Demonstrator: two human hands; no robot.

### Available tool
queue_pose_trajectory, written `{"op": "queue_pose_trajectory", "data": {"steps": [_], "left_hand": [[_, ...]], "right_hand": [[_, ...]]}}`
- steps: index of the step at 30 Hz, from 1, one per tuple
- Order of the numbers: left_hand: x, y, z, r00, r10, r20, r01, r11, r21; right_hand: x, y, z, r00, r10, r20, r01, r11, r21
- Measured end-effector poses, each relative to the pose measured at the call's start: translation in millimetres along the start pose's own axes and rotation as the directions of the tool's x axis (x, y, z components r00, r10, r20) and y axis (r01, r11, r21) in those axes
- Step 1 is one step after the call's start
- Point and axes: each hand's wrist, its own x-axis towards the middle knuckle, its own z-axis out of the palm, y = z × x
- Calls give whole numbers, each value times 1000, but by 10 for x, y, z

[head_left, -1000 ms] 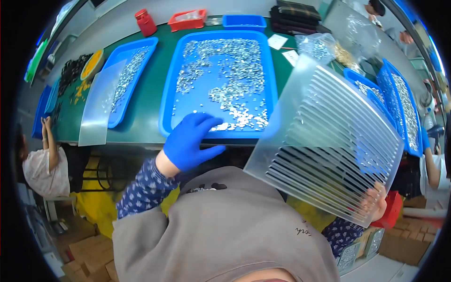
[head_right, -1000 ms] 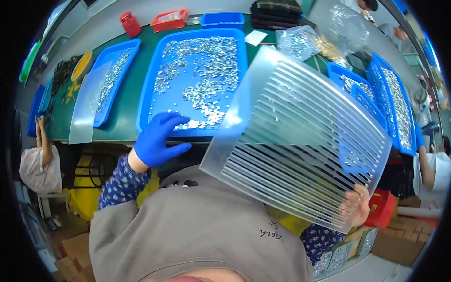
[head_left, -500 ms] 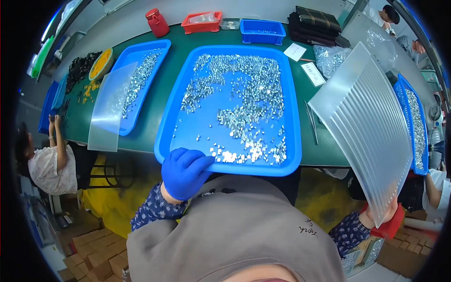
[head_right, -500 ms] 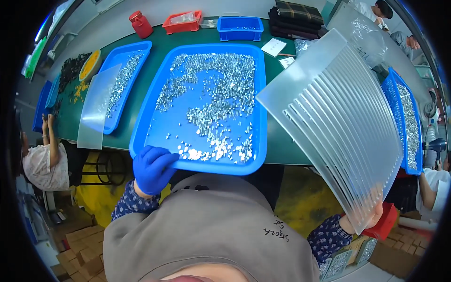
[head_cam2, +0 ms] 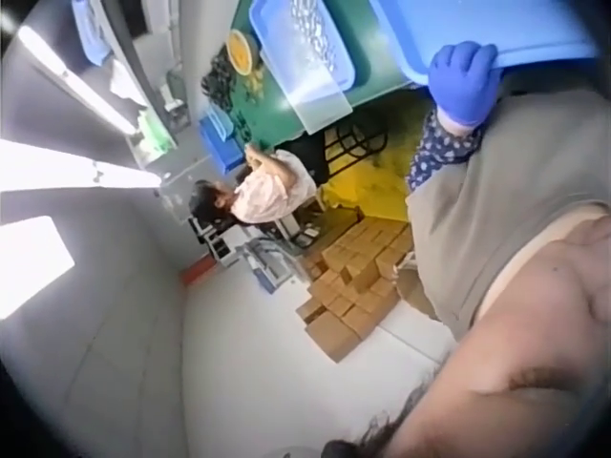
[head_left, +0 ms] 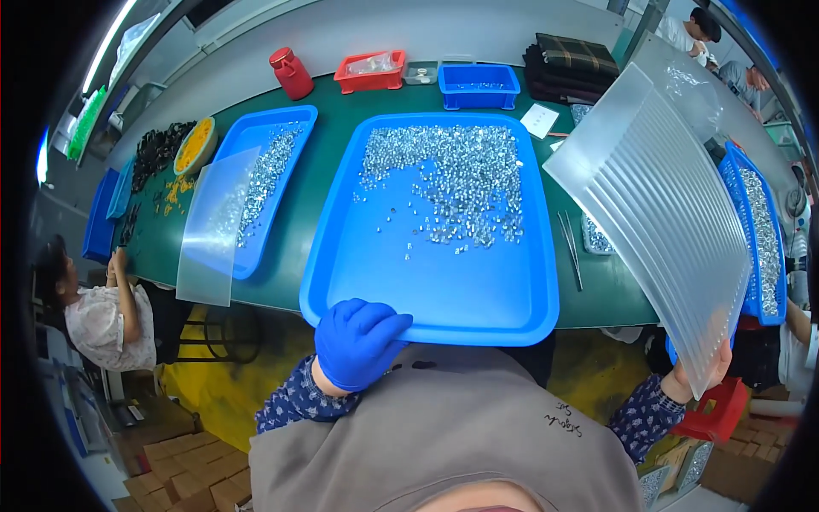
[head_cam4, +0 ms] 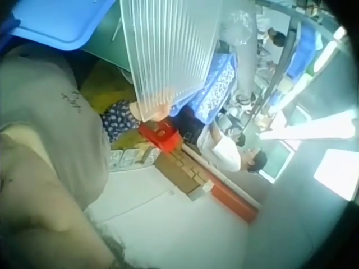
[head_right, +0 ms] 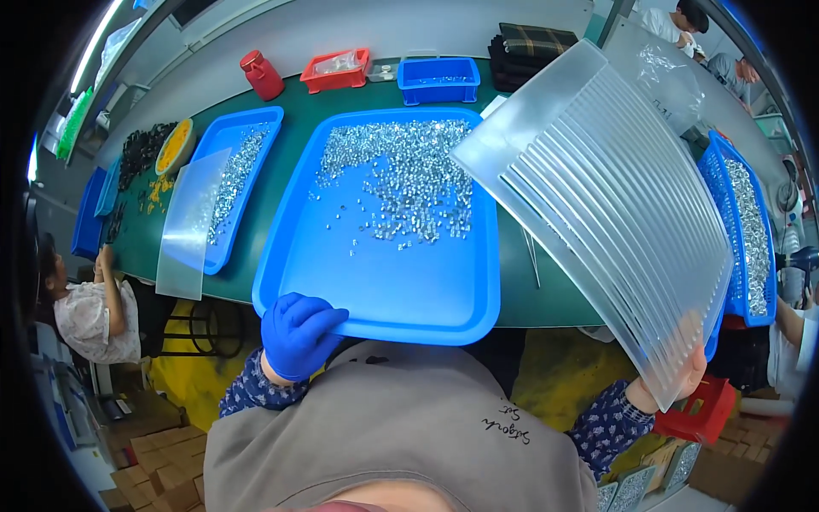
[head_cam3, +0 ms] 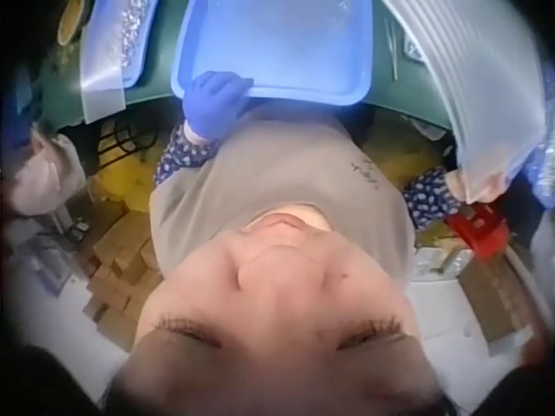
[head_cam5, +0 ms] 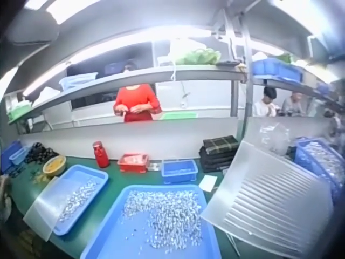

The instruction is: Inspecting and sorting small metal components into a grid-based tray at an industrial workstation.

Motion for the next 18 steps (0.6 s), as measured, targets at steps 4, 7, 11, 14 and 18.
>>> {"op": "queue_pose_trajectory", "data": {"steps": [4, 7, 11, 14, 18], "left_hand": [[230, -135, 93, 998, 19, -62, -18, 1000, 8], [213, -25, -58, 998, 18, -58, -18, 1000, 7], [22, 71, -238, 1000, -13, 12, 12, 1000, 13], [113, 43, -51, 1000, -3, -14, 3, 1000, -15], [73, -55, 392, 1000, 4, 26, -2, 998, -60]], "right_hand": [[119, 133, -65, 1000, 20, -7, -20, 999, 28], [96, 154, -19, 986, 8, -169, -12, 1000, -22], [72, 115, -12, 983, 18, -185, -28, 998, -50], [121, 176, 26, 986, 78, -146, -80, 997, -7], [119, 346, 153, 982, 94, -165, -100, 995, -30]]}}
